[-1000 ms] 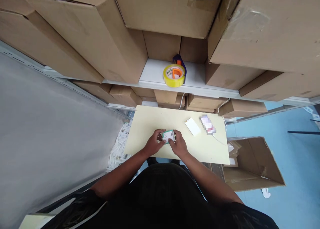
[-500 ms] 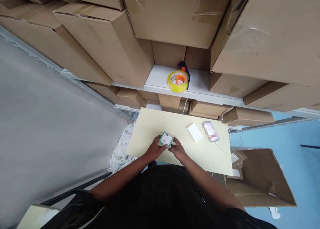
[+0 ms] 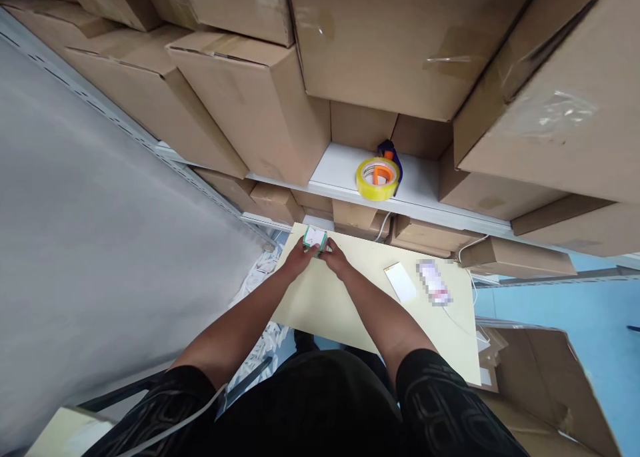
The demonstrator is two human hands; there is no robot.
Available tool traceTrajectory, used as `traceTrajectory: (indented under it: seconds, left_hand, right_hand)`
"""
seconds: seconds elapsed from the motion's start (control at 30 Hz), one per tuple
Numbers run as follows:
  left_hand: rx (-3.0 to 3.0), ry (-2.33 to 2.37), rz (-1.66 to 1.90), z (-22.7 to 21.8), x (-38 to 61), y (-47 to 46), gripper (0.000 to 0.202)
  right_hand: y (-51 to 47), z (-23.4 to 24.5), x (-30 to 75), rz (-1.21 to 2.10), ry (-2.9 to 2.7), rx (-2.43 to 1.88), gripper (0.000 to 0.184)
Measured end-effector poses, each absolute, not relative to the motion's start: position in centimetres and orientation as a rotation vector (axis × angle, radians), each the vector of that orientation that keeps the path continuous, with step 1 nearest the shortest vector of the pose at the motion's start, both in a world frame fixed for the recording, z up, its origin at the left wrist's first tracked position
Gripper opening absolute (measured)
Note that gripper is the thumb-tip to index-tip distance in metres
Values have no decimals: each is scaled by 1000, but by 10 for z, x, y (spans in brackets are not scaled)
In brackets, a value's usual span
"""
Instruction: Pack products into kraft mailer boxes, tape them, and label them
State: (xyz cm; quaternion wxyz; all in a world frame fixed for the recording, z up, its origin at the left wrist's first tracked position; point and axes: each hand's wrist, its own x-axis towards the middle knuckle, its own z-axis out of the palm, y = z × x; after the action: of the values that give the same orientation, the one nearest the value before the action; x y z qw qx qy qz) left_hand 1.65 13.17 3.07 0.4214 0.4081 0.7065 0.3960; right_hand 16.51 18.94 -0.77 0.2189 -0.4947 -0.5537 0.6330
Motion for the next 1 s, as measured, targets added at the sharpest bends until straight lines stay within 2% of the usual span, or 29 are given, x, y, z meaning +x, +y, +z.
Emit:
traceTrajectory:
  seconds: [0.17, 0.23, 0.33, 0.43, 0.5, 0.53, 0.63, 0.7, 0.77, 0.9, 1.0]
  left_hand:
    - [1000, 1803, 998, 22, -15, 153, 69]
    - [1000, 1814, 987, 18, -23, 146, 75]
    - [1003, 1767, 978, 16, -35, 111, 80]
    - [1020, 1694, 990, 16, -49, 49, 72]
    - [1030, 1741, 887, 16, -61, 4, 64]
    - [1039, 1767, 824, 17, -67, -17, 61]
    - [1062, 1796, 686, 20, -83, -62, 52]
    - [1093, 1801, 663, 24, -89, -74, 46]
    - [1129, 1796, 671, 29, -92, -76, 42]
    - [1217, 1744, 729, 34, -92, -68, 39]
    - [1288, 1686, 736, 32, -91, -67, 38]
  right_hand:
    - [206, 17, 144, 1855, -1496, -1434, 74]
    - [198, 40, 162, 1720, -1554, -1484, 59]
    - [182, 98, 213, 1239, -1657, -1443, 28]
    - [191, 176, 262, 555, -1694, -1442, 27]
    - [220, 224, 277, 197, -1687, -1534, 37]
    - [240, 243, 279, 121, -1689, -1611, 45]
    - [304, 274, 270, 368, -1697, -1900, 46]
    - [334, 275, 258, 635, -1720, -2063, 35]
    - [345, 270, 251, 708, -1710, -2162, 36]
    - [315, 260, 264, 543, -1702, -2120, 24]
    - [256, 246, 291, 371, -1684, -2001, 26]
